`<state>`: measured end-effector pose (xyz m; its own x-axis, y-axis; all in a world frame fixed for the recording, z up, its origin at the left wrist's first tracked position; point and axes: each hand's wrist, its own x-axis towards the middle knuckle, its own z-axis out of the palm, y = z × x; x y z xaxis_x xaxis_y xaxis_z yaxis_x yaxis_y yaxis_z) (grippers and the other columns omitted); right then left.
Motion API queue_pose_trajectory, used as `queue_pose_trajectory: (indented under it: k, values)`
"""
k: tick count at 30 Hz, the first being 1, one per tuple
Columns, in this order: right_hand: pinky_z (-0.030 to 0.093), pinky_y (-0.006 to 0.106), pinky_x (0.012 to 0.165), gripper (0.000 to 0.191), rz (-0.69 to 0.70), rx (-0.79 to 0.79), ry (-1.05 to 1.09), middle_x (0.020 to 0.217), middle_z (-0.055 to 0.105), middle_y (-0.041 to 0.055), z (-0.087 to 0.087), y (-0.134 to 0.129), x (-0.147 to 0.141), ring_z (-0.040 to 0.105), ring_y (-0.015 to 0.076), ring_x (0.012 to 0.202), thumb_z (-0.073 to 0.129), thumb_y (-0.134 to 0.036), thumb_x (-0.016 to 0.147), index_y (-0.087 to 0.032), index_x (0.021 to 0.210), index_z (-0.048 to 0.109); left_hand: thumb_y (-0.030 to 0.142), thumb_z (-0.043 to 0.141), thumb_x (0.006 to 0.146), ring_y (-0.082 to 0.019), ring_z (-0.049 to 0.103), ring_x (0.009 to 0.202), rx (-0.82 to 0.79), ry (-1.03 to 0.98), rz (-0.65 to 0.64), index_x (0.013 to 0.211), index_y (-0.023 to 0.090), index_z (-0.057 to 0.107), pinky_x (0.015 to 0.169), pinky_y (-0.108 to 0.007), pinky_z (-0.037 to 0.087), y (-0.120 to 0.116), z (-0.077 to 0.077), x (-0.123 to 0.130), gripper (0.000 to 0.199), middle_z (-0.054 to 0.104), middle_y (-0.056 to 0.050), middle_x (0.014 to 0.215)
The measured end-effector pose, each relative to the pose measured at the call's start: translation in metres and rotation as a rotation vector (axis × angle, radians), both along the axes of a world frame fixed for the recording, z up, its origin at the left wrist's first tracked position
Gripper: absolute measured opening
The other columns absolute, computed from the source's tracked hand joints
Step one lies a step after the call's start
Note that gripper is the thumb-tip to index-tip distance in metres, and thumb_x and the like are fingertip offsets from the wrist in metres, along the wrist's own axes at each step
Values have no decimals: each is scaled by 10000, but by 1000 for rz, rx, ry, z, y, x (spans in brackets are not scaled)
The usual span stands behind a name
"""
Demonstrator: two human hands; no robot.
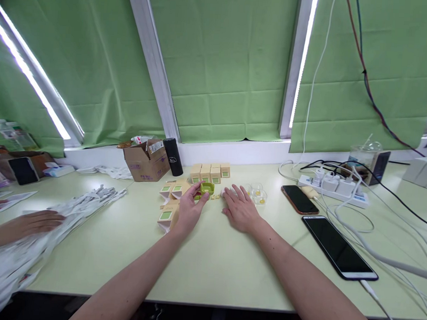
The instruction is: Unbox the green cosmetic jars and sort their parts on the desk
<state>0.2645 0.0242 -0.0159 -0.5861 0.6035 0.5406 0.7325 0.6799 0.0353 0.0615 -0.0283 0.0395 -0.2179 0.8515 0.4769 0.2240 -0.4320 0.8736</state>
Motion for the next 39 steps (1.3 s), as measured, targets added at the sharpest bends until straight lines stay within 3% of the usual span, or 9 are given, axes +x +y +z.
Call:
queue_pose_trajectory:
  k: [4, 15, 22, 28, 33, 39]
  values:
    - [165, 567, 1291, 579, -45, 36, -53, 1668, 388, 133, -3, 2, 0, 258, 356, 1569, 414, -423, 1059, -166, 1577, 421, 366, 758, 873, -259, 666, 1167, 0, 5, 6, 1292, 188, 666, 992, -387, 543, 1, -1, 0, 464, 717, -117, 1242]
    - [203, 621, 1266, 579, -34, 36, -60, 1536, 530, 149, 1, -1, -2, 337, 373, 1500, 428, -400, 1042, -187, 1581, 420, 319, 768, 858, -235, 661, 1139, 29, -4, -45, 1287, 221, 660, 996, -376, 539, 3, -6, -2, 453, 712, -98, 1259]
    - [320, 625, 1215, 494, 79, 113, 148, 1427, 588, 154, 23, -10, -3, 443, 367, 1402, 535, -250, 971, -190, 1460, 502, 289, 799, 831, -256, 628, 1250, 96, -42, -135, 1269, 220, 634, 1080, -407, 493, -1, -2, 1, 473, 686, -113, 1323]
    - [455, 631, 1134, 587, 274, 211, 465, 1466, 548, 157, 34, -25, -10, 454, 353, 1416, 551, -202, 974, -236, 1527, 356, 407, 787, 873, -271, 670, 1223, 86, -103, -224, 1277, 203, 575, 1046, -422, 522, -7, 4, 6, 500, 720, -143, 1252]
    - [441, 661, 1160, 661, 341, 143, 514, 1561, 460, 159, 37, -37, -18, 382, 356, 1489, 578, -212, 968, -254, 1562, 291, 575, 719, 896, -246, 732, 1067, 22, -112, -237, 1175, 189, 585, 952, -383, 560, -10, 6, 9, 495, 754, -151, 1174]
    - [440, 667, 1156, 690, 362, 121, 562, 1540, 471, 158, 37, -39, -21, 404, 364, 1472, 610, -241, 957, -270, 1563, 283, 704, 605, 910, -240, 740, 898, -19, -19, -235, 915, 183, 658, 861, -361, 576, -10, 7, 10, 524, 781, -117, 969]
